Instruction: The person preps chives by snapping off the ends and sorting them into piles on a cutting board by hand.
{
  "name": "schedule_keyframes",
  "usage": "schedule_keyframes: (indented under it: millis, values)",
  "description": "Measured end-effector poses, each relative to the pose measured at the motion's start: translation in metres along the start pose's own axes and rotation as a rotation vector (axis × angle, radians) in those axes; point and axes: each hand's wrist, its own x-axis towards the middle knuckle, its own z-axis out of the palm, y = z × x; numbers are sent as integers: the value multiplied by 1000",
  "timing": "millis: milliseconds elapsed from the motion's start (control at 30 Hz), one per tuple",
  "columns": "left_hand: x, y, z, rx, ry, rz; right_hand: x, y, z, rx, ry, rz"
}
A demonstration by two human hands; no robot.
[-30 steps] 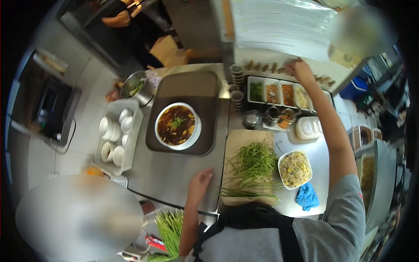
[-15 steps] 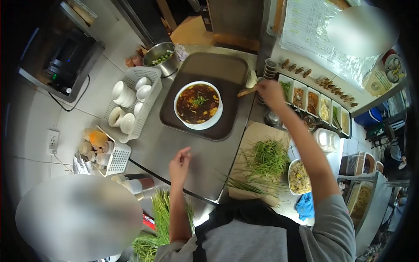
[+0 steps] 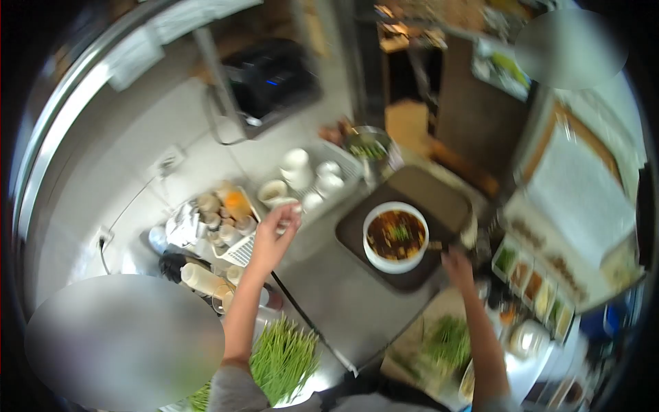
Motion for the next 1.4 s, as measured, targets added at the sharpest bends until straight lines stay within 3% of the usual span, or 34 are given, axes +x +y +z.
schedule_keyframes:
  millis: [33, 67, 100, 133, 233, 333, 400, 433, 467, 567, 667, 700, 733, 767, 800, 833, 933, 1033, 1133, 1167, 1267, 1300, 1367, 1400]
  values:
    - [26, 12, -15, 121, 129, 177, -16, -9, -23, -27, -181, 113]
    - [54, 26, -29, 249, 238, 338, -31, -29, -49, -278, -194, -61]
    - [82, 46, -43, 303, 322, 383, -46, -50, -70, -324, -194, -86]
    - [111, 67, -56, 169, 371, 453, -59, -46, -79, -359, -141, -65]
    - [220, 105, -96, -330, 468, 252, -81, -30, -92, -427, -51, -9]
    - [260, 168, -116, -1022, 309, 173, -89, -11, -94, -467, -44, 92]
    - [281, 178, -115, -994, 381, 197, -90, -1, -93, -441, -60, 157]
    - [305, 161, -112, -1052, 379, 138, -90, 3, -93, -408, -70, 179]
    - [320, 137, -97, -1080, 439, 274, -89, 6, -91, -375, -90, 197]
    - [219, 111, -76, -782, 414, 171, -85, 2, -80, -471, -43, 124]
    - [117, 50, -70, -601, 479, 187, -89, 28, -67, -701, -292, 148]
    - [81, 27, -80, -488, 525, 158, -87, 6, -67, -716, -244, 238]
    - [49, 5, -93, -340, 628, 104, -89, -14, -70, -707, -189, 205]
    - [19, -16, -114, -220, 707, -92, -89, -29, -74, -697, -132, 171]
    - [-6, -39, -134, -401, 840, -52, -90, -38, -73, -686, -75, 138]
    - [-25, -73, -160, -390, 992, -11, -93, -41, -71, -683, -48, 92]
    - [-54, -135, -231, -468, 1355, -7, -99, -35, -62, -518, -196, -9]
    - [-48, -174, -271, -114, 1388, -125, -97, -82, -44, -328, -250, -60]
    - [-19, -253, -306, -38, 1276, -44, -86, -134, -39, -283, -344, -103]
    - [-8, -247, -302, -273, 1179, -104, -86, -149, -40, -268, -324, -94]
    - [13, -266, -313, -51, 974, -302, -89, -183, -52, -244, -256, -76]
    - [19, -269, -308, -238, 980, -183, -90, -188, -60, -249, -234, -81]
    - [25, -285, -317, -47, 965, -224, -100, -185, -80, -303, -190, -90]
    - [25, -309, -326, 211, 978, -150, -107, -177, -92, -357, -168, -94]
